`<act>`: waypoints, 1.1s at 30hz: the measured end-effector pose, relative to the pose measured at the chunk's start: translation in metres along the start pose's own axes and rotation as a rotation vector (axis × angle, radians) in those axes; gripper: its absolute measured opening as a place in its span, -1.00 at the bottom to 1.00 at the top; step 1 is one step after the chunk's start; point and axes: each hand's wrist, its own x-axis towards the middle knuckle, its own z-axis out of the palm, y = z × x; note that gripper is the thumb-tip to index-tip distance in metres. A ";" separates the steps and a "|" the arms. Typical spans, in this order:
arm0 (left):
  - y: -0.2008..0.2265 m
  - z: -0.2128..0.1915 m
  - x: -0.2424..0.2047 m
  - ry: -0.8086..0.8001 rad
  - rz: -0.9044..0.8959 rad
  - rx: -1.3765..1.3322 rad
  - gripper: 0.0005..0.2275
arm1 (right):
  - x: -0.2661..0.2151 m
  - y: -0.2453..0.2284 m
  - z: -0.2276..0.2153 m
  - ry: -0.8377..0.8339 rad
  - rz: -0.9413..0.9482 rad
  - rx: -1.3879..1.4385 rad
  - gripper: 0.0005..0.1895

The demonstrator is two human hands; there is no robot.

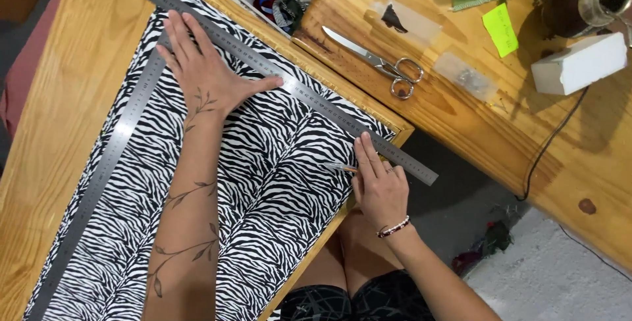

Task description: The person unfolds a piece of zebra-print fabric on a wooden table and smooths it out. They then use a long metal ruler and a pencil to measure and mark lines on the fabric, adjusting the ruler's position multiple times to draw straight lines across the material.

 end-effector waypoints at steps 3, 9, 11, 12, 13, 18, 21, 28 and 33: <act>0.009 -0.015 0.002 -0.116 -0.048 0.024 0.52 | 0.003 0.000 -0.005 -0.024 -0.008 0.025 -0.34; 0.021 -0.035 0.006 -0.203 -0.111 0.071 0.51 | 0.023 0.004 -0.015 0.013 -0.006 0.153 -0.41; 0.022 -0.038 0.008 -0.266 -0.123 0.082 0.53 | 0.042 0.001 -0.023 0.075 0.016 0.335 -0.76; 0.021 -0.036 0.006 -0.265 -0.136 0.077 0.53 | 0.058 -0.006 -0.028 0.071 0.003 0.335 -0.76; 0.021 -0.034 0.006 -0.245 -0.125 0.094 0.54 | 0.076 -0.012 -0.032 0.235 -0.027 0.509 -0.80; 0.022 -0.034 0.005 -0.217 -0.132 0.143 0.57 | 0.174 -0.053 -0.015 0.463 0.018 0.812 -0.61; 0.021 -0.026 0.009 -0.207 -0.140 0.146 0.57 | 0.254 -0.080 0.010 0.404 -0.050 1.266 -0.40; 0.016 -0.004 0.012 -0.089 -0.121 0.239 0.44 | 0.353 -0.120 0.043 0.245 -0.457 1.150 -0.86; 0.018 -0.008 0.014 -0.073 -0.153 0.238 0.56 | 0.369 -0.130 0.052 0.217 -0.483 1.093 -0.91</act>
